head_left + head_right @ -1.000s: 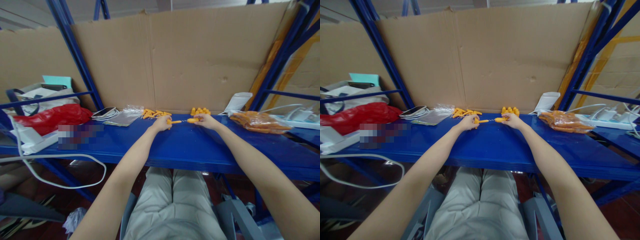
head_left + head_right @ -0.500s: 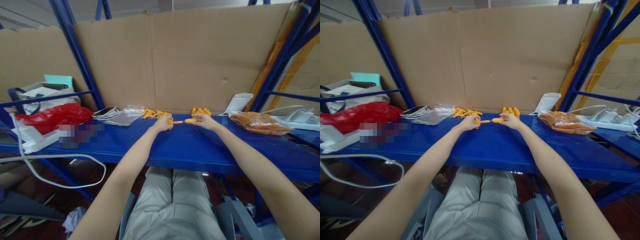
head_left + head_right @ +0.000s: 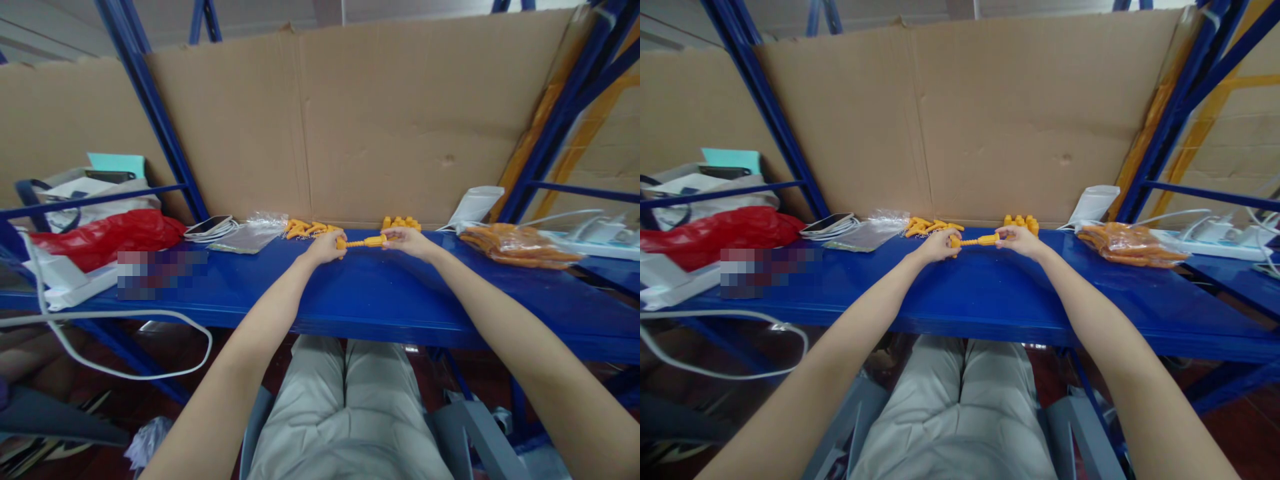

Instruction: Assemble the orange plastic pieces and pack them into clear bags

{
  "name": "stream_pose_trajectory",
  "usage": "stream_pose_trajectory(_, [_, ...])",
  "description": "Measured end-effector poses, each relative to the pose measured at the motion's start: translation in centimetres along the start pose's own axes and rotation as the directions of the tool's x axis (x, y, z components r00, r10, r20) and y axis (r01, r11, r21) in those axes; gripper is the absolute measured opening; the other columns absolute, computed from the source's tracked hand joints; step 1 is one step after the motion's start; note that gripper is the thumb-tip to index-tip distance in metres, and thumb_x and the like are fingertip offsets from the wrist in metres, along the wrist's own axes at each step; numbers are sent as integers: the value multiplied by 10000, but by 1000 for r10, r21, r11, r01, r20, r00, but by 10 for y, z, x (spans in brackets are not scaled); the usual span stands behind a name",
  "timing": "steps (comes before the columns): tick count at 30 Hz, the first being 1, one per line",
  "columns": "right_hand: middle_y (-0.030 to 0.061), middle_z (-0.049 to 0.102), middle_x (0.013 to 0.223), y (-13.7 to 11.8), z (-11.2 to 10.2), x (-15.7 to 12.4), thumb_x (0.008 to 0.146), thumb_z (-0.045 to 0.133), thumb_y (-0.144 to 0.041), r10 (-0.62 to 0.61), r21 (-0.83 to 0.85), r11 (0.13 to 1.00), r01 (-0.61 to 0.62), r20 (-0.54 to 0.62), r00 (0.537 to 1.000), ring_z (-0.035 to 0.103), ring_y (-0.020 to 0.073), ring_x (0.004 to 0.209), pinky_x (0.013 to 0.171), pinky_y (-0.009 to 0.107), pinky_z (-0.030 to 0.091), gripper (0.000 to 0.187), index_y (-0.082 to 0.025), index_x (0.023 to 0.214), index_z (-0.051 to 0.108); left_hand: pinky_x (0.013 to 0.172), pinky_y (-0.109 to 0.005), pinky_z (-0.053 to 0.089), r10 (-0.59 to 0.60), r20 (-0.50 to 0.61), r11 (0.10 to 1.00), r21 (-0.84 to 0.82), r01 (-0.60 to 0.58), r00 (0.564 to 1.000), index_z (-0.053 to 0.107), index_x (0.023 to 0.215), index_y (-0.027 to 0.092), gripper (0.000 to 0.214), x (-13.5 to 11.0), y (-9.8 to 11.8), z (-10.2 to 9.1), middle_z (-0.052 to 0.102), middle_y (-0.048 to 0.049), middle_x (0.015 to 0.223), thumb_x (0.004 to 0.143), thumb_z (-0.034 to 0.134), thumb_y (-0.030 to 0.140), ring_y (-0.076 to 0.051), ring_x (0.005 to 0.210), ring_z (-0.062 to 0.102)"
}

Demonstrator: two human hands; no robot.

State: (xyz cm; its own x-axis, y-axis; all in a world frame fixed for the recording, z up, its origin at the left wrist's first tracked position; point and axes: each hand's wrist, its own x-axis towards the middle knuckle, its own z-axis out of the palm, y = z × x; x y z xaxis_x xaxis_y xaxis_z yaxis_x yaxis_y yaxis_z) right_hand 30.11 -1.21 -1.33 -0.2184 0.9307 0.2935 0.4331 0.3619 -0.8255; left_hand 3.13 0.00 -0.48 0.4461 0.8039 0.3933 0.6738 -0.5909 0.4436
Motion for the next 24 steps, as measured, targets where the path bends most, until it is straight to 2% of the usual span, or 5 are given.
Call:
stream_pose_trajectory(4, [161, 657, 1225, -2, 1, -2, 793, 741, -243, 6, -22, 1000, -6, -12, 1000, 699, 278, 1023, 1023, 561, 471, 383, -167, 1163, 674, 586, -235, 430, 26, -7, 1000, 7, -26, 1000, 657, 975, 154, 272, 0, -1, 1, 486, 82, 536, 705, 690, 146, -121, 502, 514])
stream_pose_trajectory(10, [124, 666, 1195, -2, 3, 0, 769, 758, -205, -11, -16, 1000, 11, -35, 999, 699, 241, 1017, 1013, 500, 501, 334, -184, 1092, 674, 588, -239, 431, 23, -11, 999, 24, -22, 1000, 648, 978, 163, 274, 1, -1, 1, 480, 87, 531, 707, 687, 152, -125, 509, 518])
stream_pose_trajectory(15, [114, 712, 1032, -6, 4, -2, 815, 746, -284, 7, 18, 1000, -7, -28, 1000, 718, 227, 915, 956, 507, 530, 235, -174, 1009, 669, 589, -239, 430, 40, -2, 998, 48, -40, 999, 633, 1013, 173, 286, 2, -4, 0, 534, 77, 563, 729, 666, 169, -131, 521, 531])
stream_pose_trajectory(20, [103, 724, 900, -16, 6, -8, 872, 701, -406, 84, 29, 996, -84, -25, 996, 700, 163, 694, 732, 342, 603, 256, -175, 978, 666, 684, -272, 463, 50, -5, 995, 86, -49, 999, 645, 1020, 165, 302, 1, -2, 1, 613, 26, 680, 721, 683, 188, -159, 628, 584])
stream_pose_trajectory(24, [71, 699, 728, -25, 11, -10, 928, 615, -474, 171, 19, 985, -170, -19, 985, 624, 101, 524, 495, 199, 521, 318, -159, 894, 637, 691, -275, 453, 61, 1, 995, 76, -61, 998, 641, 1015, 172, 299, 0, 0, 2, 613, 24, 682, 719, 679, 191, -164, 639, 578])
